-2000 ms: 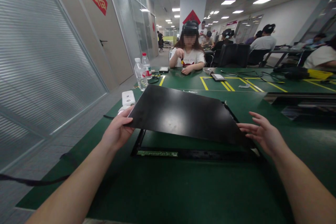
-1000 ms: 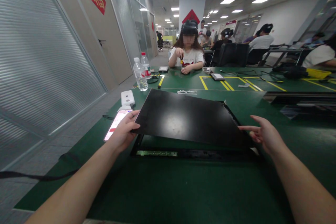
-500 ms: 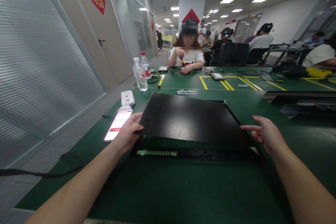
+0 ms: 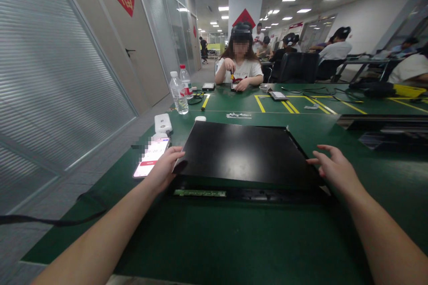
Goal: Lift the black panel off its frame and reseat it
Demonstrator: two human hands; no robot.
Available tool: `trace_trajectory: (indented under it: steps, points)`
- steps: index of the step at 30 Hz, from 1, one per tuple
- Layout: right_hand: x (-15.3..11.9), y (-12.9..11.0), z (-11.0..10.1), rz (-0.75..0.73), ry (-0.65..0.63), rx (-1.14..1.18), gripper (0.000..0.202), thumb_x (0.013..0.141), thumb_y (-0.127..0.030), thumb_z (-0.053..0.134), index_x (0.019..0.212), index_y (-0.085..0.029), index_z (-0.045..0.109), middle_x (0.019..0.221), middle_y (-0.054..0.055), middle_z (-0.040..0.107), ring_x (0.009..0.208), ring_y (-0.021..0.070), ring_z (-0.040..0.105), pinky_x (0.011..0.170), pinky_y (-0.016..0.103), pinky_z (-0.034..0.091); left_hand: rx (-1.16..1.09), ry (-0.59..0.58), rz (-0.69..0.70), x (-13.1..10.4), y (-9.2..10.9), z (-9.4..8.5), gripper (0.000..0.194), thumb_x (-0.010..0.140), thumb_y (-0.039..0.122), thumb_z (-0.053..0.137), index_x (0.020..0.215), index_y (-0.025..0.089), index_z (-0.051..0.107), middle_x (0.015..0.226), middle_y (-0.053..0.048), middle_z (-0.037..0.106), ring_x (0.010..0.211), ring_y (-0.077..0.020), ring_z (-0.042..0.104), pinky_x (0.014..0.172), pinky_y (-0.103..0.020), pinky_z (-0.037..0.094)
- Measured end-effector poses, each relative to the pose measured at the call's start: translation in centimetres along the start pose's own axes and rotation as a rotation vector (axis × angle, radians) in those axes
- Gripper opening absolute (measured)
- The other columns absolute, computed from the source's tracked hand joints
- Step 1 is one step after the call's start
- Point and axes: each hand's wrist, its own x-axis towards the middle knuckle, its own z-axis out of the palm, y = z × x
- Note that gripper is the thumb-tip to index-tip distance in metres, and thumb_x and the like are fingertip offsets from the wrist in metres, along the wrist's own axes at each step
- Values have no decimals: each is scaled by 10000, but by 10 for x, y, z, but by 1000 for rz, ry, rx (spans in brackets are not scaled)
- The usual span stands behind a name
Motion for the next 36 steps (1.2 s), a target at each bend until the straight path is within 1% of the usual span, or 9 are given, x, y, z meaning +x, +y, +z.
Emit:
trace_trajectory:
  steps: [3, 7, 11, 16, 20, 22, 26, 31, 36]
  points:
    - [-3, -5, -1, -1, 4, -71, 668, 855, -554, 669, 1434, -222, 641, 888, 77, 838, 521, 195, 566, 543, 353, 498, 37, 4, 3, 5, -3, -2, 156, 806, 159, 818, 911, 216, 717, 875, -44, 801, 776, -223, 770, 574, -256, 567]
    - [-3, -6, -3, -37, 7, -131, 592, 854, -536, 672, 1371, -249, 681, 880, 76, 839, 573, 233, 613, 594, 384, 507, 16, -66, 28, 10, -9, -7, 253, 792, 89, 855, 984, 194, 728, 892, -72, 823, 800, -252, 809, 616, -278, 604]
    - [1, -3, -3, -68, 8, -198, 530, 859, -538, 673, 1314, -268, 702, 881, 78, 838, 671, 279, 678, 638, 398, 497, -11, -130, 42, 11, -10, -8, 313, 783, 81, 882, 1040, 175, 732, 947, -99, 851, 859, -268, 835, 655, -285, 633]
    - [0, -3, -2, -48, -4, -225, 513, 861, -541, 666, 1294, -268, 712, 893, 79, 834, 709, 290, 691, 666, 411, 515, -28, -156, 42, 10, -9, -6, 321, 797, 69, 864, 1080, 169, 750, 995, -106, 872, 886, -259, 851, 686, -277, 654]
    - [0, -2, -2, -52, -4, -219, 509, 853, -554, 677, 1277, -276, 721, 887, 80, 828, 718, 297, 694, 673, 418, 525, -42, -167, 35, 10, -10, -7, 462, 764, 58, 890, 1188, 172, 749, 1037, -124, 880, 927, -289, 857, 672, -292, 655]
    - [2, 0, -2, -56, -4, -224, 487, 851, -555, 683, 1251, -282, 732, 878, 80, 826, 728, 302, 702, 669, 419, 526, -41, -181, 37, 10, -10, -8, 499, 754, 63, 905, 1215, 172, 751, 1063, -133, 880, 951, -306, 858, 680, -307, 661]
    - [4, 3, -2, -83, -13, -232, 434, 850, -553, 691, 1190, -291, 750, 856, 75, 823, 721, 303, 709, 651, 415, 528, -32, -162, 52, 10, -13, -8, 465, 773, 56, 895, 1194, 182, 742, 1064, -113, 881, 937, -294, 862, 695, -311, 666]
    - [4, 1, -1, -76, -25, -258, 388, 852, -508, 696, 1162, -282, 751, 862, 74, 830, 729, 307, 718, 670, 425, 530, 0, -132, 60, 9, -13, -6, 434, 792, 41, 867, 1175, 184, 722, 984, -86, 879, 880, -277, 862, 695, -308, 664]
    - [3, -4, -4, -94, -20, -305, 217, 848, -429, 694, 1004, -293, 761, 809, 65, 815, 796, 322, 737, 741, 437, 531, 20, -127, 67, 6, -11, -5, 396, 815, 55, 846, 1164, 190, 715, 937, -82, 870, 840, -281, 858, 689, -323, 665]
